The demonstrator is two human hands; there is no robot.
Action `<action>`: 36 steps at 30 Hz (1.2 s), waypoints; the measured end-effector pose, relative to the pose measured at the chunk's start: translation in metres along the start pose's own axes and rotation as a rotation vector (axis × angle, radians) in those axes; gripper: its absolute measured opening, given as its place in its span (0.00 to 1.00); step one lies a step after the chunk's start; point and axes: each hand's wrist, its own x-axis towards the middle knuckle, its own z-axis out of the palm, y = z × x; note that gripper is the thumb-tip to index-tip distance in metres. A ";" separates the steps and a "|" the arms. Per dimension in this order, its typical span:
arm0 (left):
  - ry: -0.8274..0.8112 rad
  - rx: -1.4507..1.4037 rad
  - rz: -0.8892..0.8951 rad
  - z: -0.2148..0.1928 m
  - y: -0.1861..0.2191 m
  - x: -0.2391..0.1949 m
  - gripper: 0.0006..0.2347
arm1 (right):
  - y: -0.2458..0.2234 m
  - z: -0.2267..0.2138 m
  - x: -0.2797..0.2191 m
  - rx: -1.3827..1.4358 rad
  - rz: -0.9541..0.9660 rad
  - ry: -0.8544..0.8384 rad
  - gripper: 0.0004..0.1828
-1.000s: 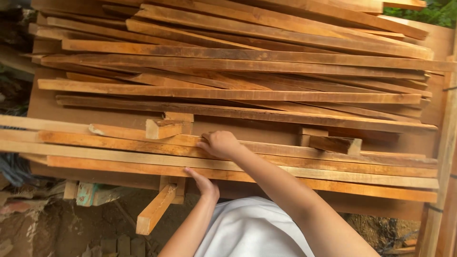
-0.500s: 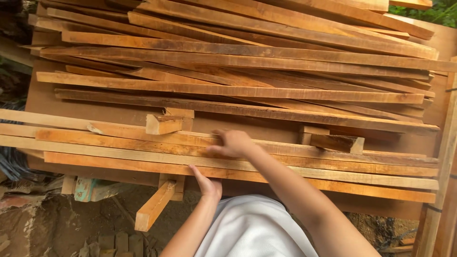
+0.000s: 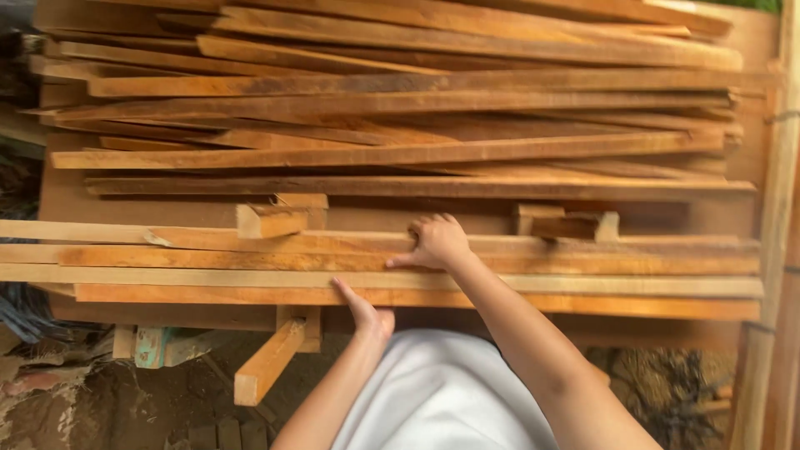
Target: The person arranges several thin wooden planks on a workbench and secures them into bundles using black ties. They wrap the ties around the wood and knot them by hand to hold the planks together.
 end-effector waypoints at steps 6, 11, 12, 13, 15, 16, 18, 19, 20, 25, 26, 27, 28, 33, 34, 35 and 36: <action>-0.056 0.228 -0.104 -0.029 0.015 0.008 0.49 | -0.002 0.088 -0.080 0.904 -0.003 0.826 0.04; -0.028 0.239 -0.028 -0.047 0.028 0.009 0.49 | 0.029 0.171 -0.141 1.534 0.484 0.551 0.21; -0.016 0.219 0.004 -0.047 0.030 0.011 0.50 | 0.038 0.189 -0.145 1.795 0.639 0.471 0.25; -0.019 0.235 0.000 -0.044 0.030 0.008 0.50 | 0.032 0.168 -0.151 1.806 0.647 0.482 0.25; -0.042 0.212 0.087 -0.036 0.030 0.003 0.47 | 0.021 0.125 -0.161 2.104 0.653 0.511 0.53; -0.044 0.224 0.084 -0.033 0.027 0.007 0.47 | 0.019 0.116 -0.156 2.112 0.659 0.519 0.53; -0.050 0.211 0.159 -0.030 0.022 0.013 0.43 | 0.012 0.098 -0.143 2.394 0.605 0.696 0.56; -0.048 0.210 0.158 -0.035 0.020 0.018 0.43 | 0.014 0.111 -0.132 2.393 0.608 0.693 0.56; -0.036 0.204 0.177 -0.038 0.019 0.023 0.43 | 0.015 0.123 -0.120 2.402 0.624 0.790 0.54; 0.049 0.118 0.223 -0.039 0.016 0.034 0.43 | 0.055 0.234 -0.065 2.430 0.795 1.142 0.53; 0.069 0.119 0.222 -0.025 0.020 0.010 0.44 | 0.049 0.225 -0.071 2.453 0.846 1.153 0.56; 0.066 0.115 0.219 0.003 0.023 -0.006 0.45 | 0.052 0.208 -0.066 2.477 0.869 1.183 0.59; 0.056 0.106 0.223 0.003 0.023 0.006 0.45 | 0.048 0.188 -0.060 2.478 0.849 1.182 0.59; 0.146 0.149 0.236 -0.019 0.016 0.018 0.45 | 0.021 0.142 -0.072 2.346 0.944 1.339 0.61; 0.128 0.145 0.234 -0.006 0.018 0.022 0.45 | 0.034 0.149 -0.063 2.348 0.922 1.355 0.61; 0.130 0.157 0.206 -0.007 0.020 0.019 0.46 | 0.040 0.164 -0.063 2.355 0.928 1.303 0.61; 0.133 0.168 0.178 -0.010 0.023 0.017 0.46 | 0.045 0.181 -0.064 2.362 0.934 1.251 0.61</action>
